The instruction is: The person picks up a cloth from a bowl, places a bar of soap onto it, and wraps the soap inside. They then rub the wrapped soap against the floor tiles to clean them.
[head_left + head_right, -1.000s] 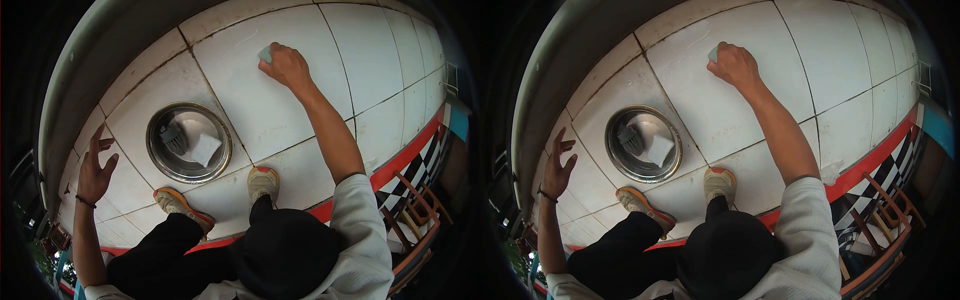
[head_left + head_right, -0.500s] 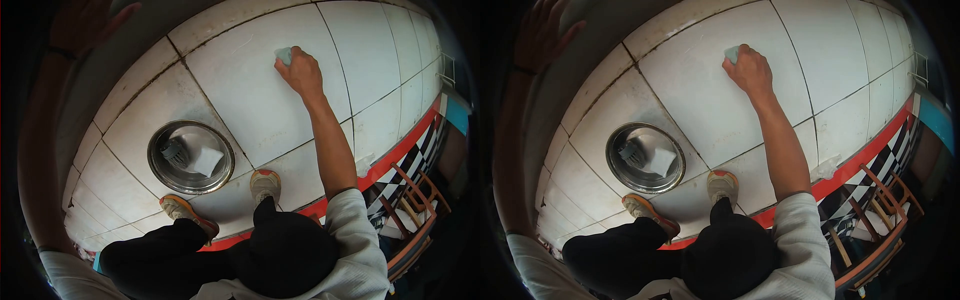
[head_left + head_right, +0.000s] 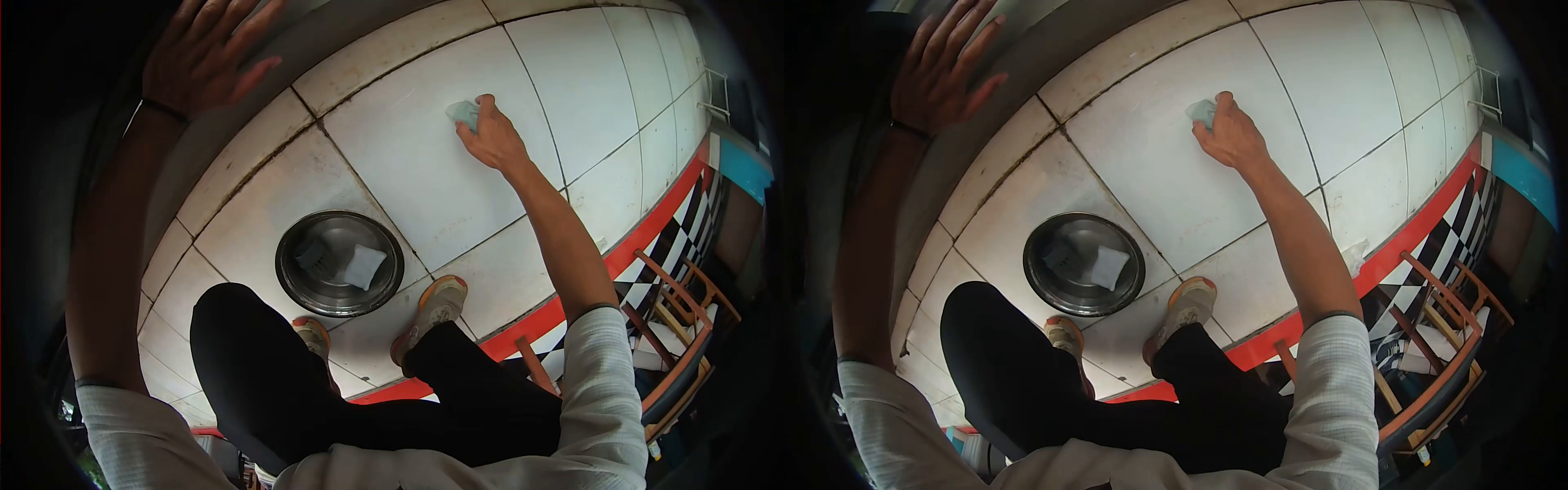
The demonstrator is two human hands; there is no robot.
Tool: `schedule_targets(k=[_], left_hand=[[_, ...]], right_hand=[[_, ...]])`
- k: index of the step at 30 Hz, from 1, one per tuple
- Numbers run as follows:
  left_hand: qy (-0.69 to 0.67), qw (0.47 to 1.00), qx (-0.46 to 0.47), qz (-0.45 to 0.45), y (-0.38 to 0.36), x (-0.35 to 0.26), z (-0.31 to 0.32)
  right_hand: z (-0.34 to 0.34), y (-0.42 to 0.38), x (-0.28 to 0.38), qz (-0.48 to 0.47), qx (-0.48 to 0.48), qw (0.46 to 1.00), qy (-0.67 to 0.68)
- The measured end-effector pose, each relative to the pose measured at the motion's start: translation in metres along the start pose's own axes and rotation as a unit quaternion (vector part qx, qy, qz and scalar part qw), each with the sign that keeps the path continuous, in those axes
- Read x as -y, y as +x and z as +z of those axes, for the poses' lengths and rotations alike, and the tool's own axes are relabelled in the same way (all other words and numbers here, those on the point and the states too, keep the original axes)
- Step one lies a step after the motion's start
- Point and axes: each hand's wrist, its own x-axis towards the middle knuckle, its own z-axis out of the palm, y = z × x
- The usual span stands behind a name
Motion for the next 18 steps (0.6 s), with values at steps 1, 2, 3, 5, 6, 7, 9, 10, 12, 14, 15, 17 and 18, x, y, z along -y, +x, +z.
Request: schedule_targets(k=[1,2,3,5,6,7,9,10,12,14,15,17,18], left_hand=[[0.002,1.000,-0.003,0.002,-0.001,0.001,0.001],[0.003,1.000,-0.005,0.005,-0.002,0.001,0.002],[-0.019,1.000,-0.020,-0.007,0.000,-0.002,0.003],[-0.025,1.000,-0.013,-0.005,-0.002,-0.002,0.005],[-0.028,1.000,-0.010,-0.002,-0.003,-0.002,0.005],[-0.024,1.000,-0.013,-0.001,-0.003,-0.003,0.006],[-0.018,1.000,-0.023,0.005,-0.003,-0.004,0.008],[-0.014,1.000,-0.024,0.009,-0.003,-0.004,0.009],[-0.007,1.000,-0.025,0.015,-0.003,-0.004,0.009],[-0.013,1.000,-0.008,0.013,-0.003,-0.005,0.007],[-0.012,1.000,-0.002,0.012,-0.003,-0.005,0.006],[-0.012,1.000,0.003,0.011,-0.003,-0.007,0.006],[-0.014,1.000,0.002,0.012,-0.003,-0.007,0.006]], right_hand=[[0.005,-0.002,-0.001,-0.003,-0.017,1.000,0.015],[0.009,-0.003,-0.005,-0.006,-0.033,0.999,0.032],[0.008,-0.004,-0.004,-0.027,-0.051,0.998,0.012],[0.009,-0.007,-0.005,-0.065,-0.090,0.993,-0.026],[0.007,-0.007,-0.003,-0.064,-0.094,0.993,-0.037],[0.006,-0.007,-0.001,-0.061,-0.099,0.992,-0.046],[0.011,-0.009,0.001,-0.059,-0.130,0.988,-0.063],[0.015,-0.009,-0.001,-0.061,-0.155,0.983,-0.073],[0.020,-0.011,-0.003,-0.053,-0.170,0.980,-0.094],[0.021,-0.005,-0.001,-0.042,-0.156,0.980,-0.113],[0.022,-0.004,-0.001,-0.051,-0.159,0.978,-0.124],[0.021,-0.003,-0.001,-0.067,-0.166,0.973,-0.147],[0.022,-0.003,-0.001,-0.057,-0.161,0.974,-0.146]])
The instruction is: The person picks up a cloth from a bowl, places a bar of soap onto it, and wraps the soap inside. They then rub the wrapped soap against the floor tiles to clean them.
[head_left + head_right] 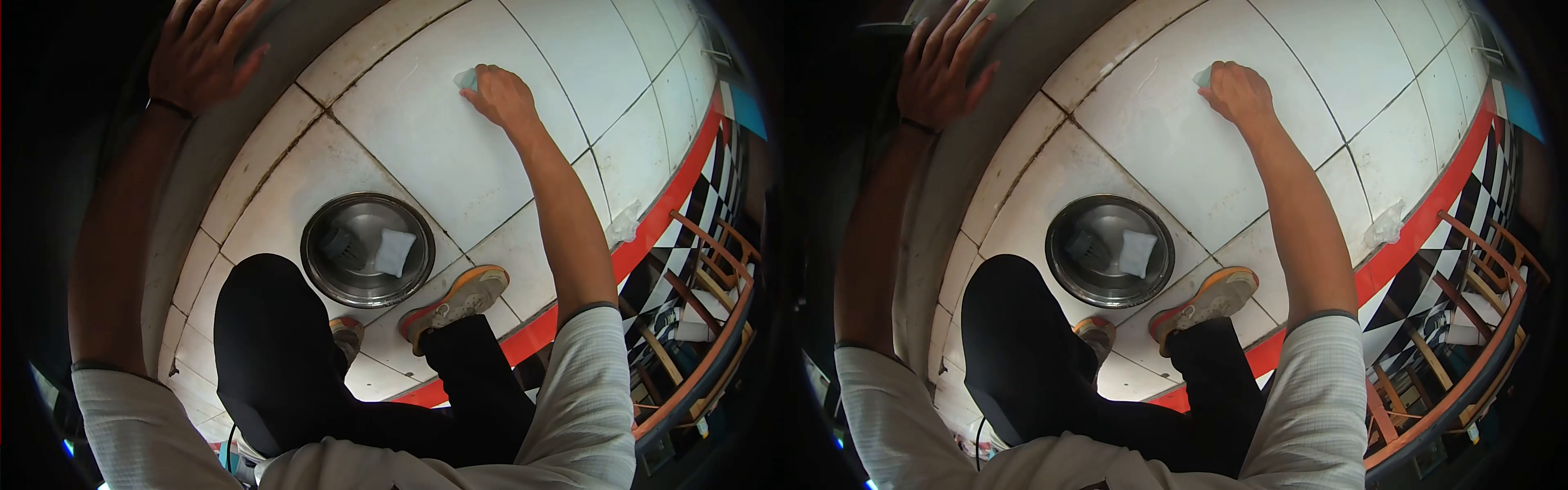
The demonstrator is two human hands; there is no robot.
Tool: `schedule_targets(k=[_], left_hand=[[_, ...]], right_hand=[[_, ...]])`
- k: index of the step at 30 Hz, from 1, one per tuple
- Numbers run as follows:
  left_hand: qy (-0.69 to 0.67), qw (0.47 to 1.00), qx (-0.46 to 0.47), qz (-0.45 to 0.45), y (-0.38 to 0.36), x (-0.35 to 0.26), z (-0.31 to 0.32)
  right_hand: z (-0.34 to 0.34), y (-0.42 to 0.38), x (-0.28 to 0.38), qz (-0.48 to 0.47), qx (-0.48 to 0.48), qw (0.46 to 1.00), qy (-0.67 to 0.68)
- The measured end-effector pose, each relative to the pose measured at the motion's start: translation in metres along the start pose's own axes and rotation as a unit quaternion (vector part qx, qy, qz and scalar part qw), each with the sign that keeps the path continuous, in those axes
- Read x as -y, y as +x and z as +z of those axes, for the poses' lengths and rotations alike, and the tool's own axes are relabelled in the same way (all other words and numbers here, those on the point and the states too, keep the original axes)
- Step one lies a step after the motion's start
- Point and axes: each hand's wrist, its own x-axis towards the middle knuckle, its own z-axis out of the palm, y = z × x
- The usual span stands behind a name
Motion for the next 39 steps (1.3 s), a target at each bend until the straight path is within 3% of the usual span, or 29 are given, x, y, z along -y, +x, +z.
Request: schedule_targets(k=[11,16,26,29,32,35,39], left_hand=[[0.012,1.000,0.007,0.019,0.002,0.005,-0.012],[0.006,1.000,-0.011,0.015,-0.002,0.005,-0.006],[-0.030,0.999,-0.039,-0.006,-0.002,0.003,0.000],[-0.031,0.999,-0.041,-0.007,-0.001,0.002,-0.001],[-0.034,0.998,-0.046,-0.006,-0.001,0.003,-0.001],[-0.038,0.998,-0.044,-0.007,0.000,0.004,-0.003],[-0.031,0.998,-0.049,-0.004,0.000,0.003,-0.002]], right_hand=[[-0.018,-0.003,0.020,0.117,0.065,0.989,0.055],[-0.014,-0.004,0.013,0.101,0.057,0.991,0.064],[-0.028,0.018,0.024,0.140,0.141,0.980,0.004],[-0.017,0.014,0.017,0.100,0.113,0.988,0.008],[0.000,-0.002,0.009,0.062,0.012,0.997,0.052],[0.010,-0.010,0.017,0.080,0.006,0.996,0.024],[0.001,0.000,0.014,0.123,0.072,0.987,0.068]])
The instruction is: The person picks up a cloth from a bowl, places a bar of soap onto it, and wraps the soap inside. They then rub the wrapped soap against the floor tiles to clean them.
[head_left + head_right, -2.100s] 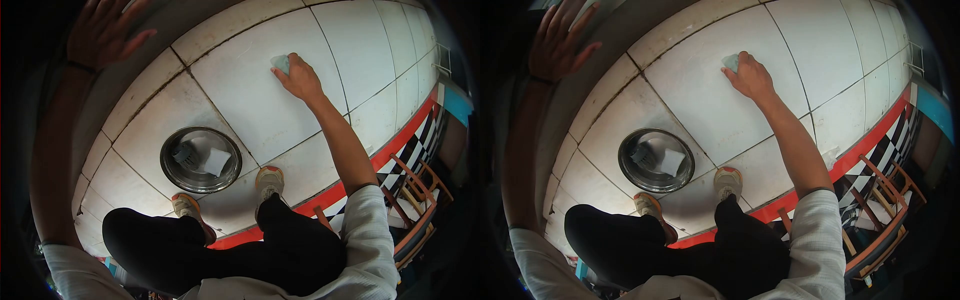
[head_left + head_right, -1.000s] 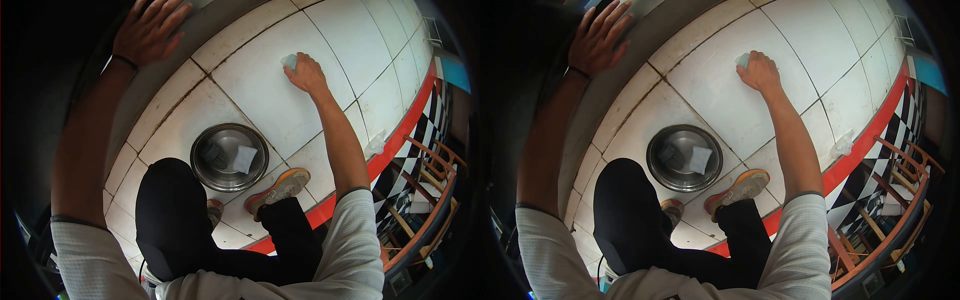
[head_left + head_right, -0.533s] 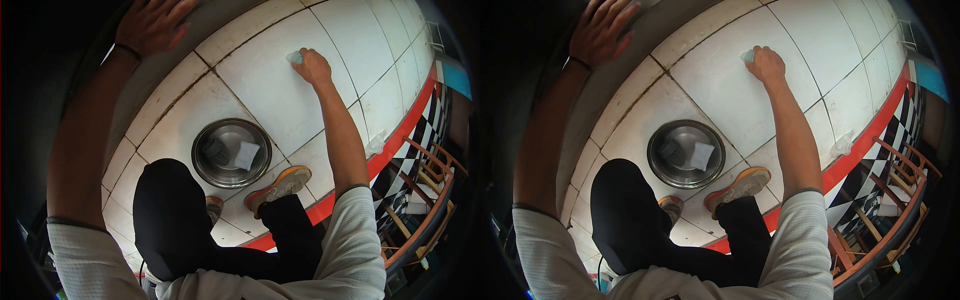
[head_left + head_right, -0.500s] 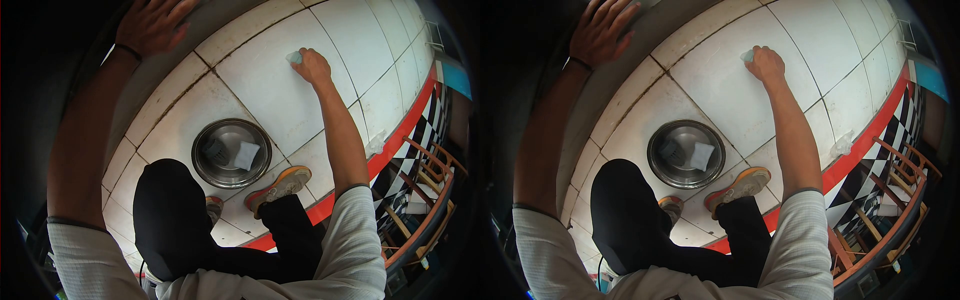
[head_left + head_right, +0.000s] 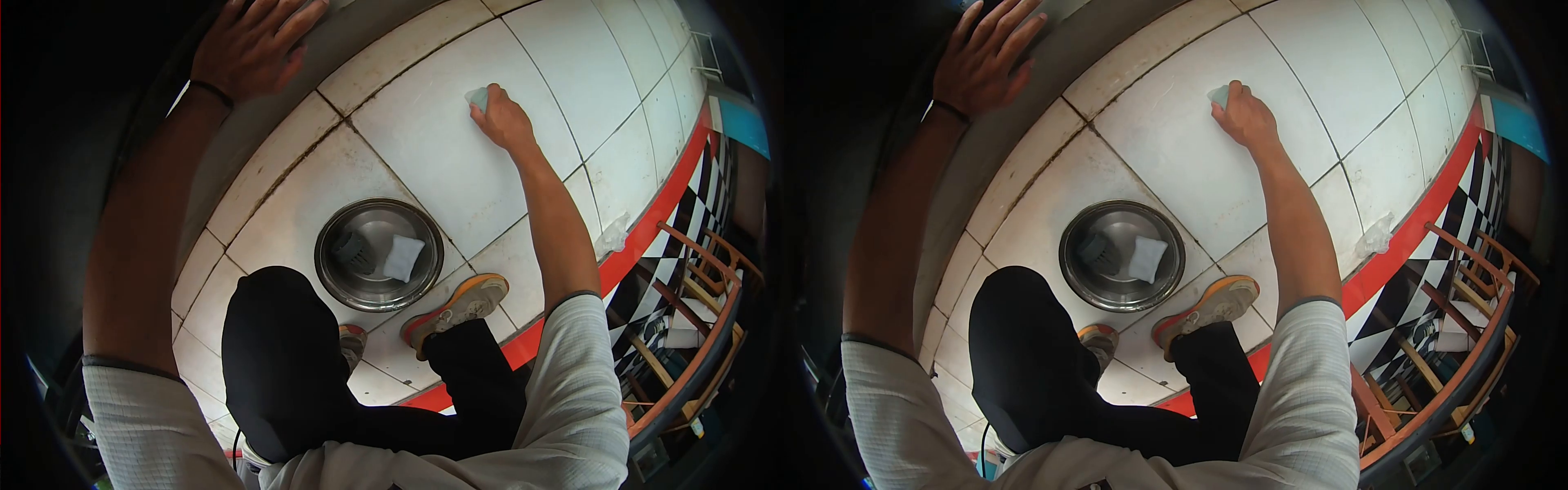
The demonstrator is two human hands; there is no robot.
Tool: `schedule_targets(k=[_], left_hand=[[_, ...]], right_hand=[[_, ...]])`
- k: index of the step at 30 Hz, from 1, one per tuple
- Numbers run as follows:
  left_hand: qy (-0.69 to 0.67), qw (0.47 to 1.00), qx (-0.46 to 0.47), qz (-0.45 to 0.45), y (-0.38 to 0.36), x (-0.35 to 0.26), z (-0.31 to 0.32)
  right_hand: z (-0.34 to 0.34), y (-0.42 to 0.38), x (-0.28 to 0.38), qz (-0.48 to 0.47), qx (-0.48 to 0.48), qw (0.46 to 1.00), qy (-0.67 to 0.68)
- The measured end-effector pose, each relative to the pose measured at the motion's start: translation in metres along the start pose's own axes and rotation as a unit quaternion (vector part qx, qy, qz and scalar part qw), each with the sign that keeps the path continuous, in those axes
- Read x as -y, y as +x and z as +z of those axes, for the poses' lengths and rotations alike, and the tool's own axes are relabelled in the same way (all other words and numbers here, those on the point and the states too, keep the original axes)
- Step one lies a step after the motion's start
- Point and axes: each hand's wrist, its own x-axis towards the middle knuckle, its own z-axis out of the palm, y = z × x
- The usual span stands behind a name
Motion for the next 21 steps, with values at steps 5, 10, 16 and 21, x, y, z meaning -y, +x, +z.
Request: schedule_targets(k=[5,10,16,21], left_hand=[[0.004,1.000,0.005,0.001,-0.001,-0.001,0.002],[0.000,1.000,0.014,0.000,-0.001,0.000,0.003],[0.010,1.000,0.025,-0.009,-0.004,-0.003,0.007],[0.017,0.999,0.028,-0.010,0.001,-0.006,0.007]], right_hand=[[-0.012,0.003,-0.001,0.023,-0.011,0.996,0.087],[0.011,-0.016,0.014,-0.117,-0.038,0.990,0.066],[0.010,-0.015,0.017,-0.093,-0.069,0.992,0.053],[0.006,-0.006,0.004,-0.117,-0.053,0.991,0.048]])
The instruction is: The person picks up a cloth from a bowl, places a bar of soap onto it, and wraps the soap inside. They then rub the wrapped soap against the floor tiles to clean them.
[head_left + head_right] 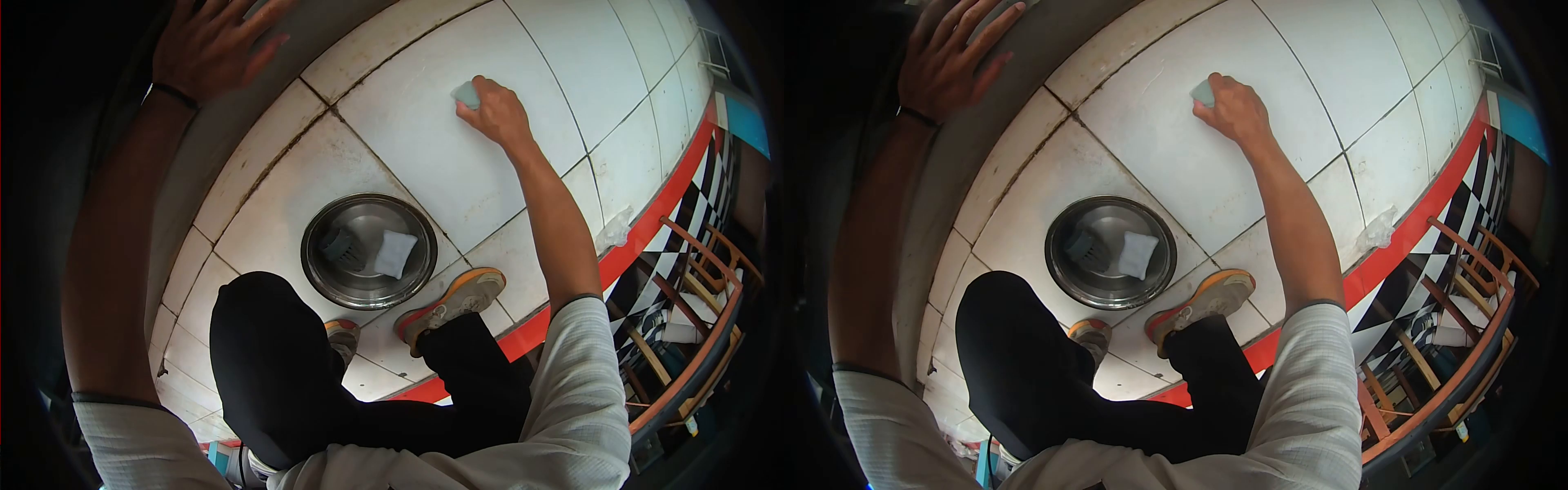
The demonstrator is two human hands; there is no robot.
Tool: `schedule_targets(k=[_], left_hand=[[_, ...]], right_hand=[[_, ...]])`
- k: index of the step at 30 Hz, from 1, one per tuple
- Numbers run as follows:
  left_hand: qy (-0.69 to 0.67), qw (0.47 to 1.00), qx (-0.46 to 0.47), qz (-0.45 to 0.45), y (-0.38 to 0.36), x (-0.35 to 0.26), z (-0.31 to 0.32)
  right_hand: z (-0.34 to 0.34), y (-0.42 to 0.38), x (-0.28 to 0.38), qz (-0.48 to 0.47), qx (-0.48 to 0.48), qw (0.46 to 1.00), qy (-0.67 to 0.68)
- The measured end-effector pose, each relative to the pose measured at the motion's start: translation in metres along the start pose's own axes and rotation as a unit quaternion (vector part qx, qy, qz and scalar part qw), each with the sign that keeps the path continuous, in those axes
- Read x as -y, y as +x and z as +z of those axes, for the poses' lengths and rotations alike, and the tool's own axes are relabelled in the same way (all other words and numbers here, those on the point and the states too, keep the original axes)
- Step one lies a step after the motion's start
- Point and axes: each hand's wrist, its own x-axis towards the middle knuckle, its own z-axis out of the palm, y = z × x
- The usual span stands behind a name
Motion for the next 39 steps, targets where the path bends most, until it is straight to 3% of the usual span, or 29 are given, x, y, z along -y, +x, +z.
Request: schedule_targets(k=[2,4,6,8,12,14,17,20,24,26,28,30,32,34,36,39], left_hand=[[-0.005,1.000,0.002,-0.001,0.000,-0.001,-0.001],[-0.002,1.000,0.010,0.001,0.000,-0.002,-0.001],[0.006,1.000,0.014,0.003,0.000,0.001,-0.001],[0.009,1.000,0.019,0.013,-0.001,0.002,0.000],[0.011,0.999,0.031,0.006,0.001,0.000,-0.001],[0.033,0.998,0.052,0.028,-0.002,0.007,0.001],[0.019,0.998,0.060,0.006,0.001,0.006,-0.002],[0.022,0.998,0.055,0.018,-0.001,0.007,0.000],[0.021,0.998,0.064,0.018,0.000,0.006,0.000],[0.021,0.997,0.068,0.013,0.000,0.007,-0.001],[0.017,0.997,0.072,0.009,0.000,0.007,-0.003],[0.019,0.997,0.071,0.009,0.002,0.007,-0.002],[0.024,0.997,0.070,0.014,0.001,0.007,-0.001],[0.018,0.998,0.064,0.014,0.001,0.007,-0.001],[0.011,0.998,0.064,0.014,0.001,0.007,-0.001],[0.011,0.998,0.068,0.006,-0.003,0.009,0.000]], right_hand=[[-0.008,0.011,-0.013,0.056,-0.016,0.998,-0.004],[0.004,-0.004,0.002,0.047,-0.018,0.999,0.002],[0.010,-0.028,0.037,0.008,0.079,0.997,0.008],[0.013,-0.030,0.033,-0.048,0.042,0.998,0.025],[-0.008,0.014,-0.004,0.078,-0.025,0.997,0.010],[-0.001,0.008,0.013,0.115,-0.041,0.992,0.022],[0.012,-0.018,0.053,0.013,0.061,0.998,0.030],[0.007,0.007,0.023,0.023,0.031,0.999,0.024],[0.001,0.035,0.008,0.131,-0.032,0.991,0.009],[0.011,0.015,0.031,0.065,-0.024,0.997,0.041],[0.012,-0.003,0.056,0.033,0.076,0.996,0.031],[0.005,0.005,0.043,0.006,0.063,0.998,0.023],[0.000,0.030,0.008,0.049,-0.014,0.999,0.020],[-0.010,0.050,-0.007,0.140,-0.031,0.990,0.012],[-0.006,0.043,0.004,0.150,-0.048,0.987,0.018],[0.012,0.006,0.045,0.062,0.027,0.997,0.035]])
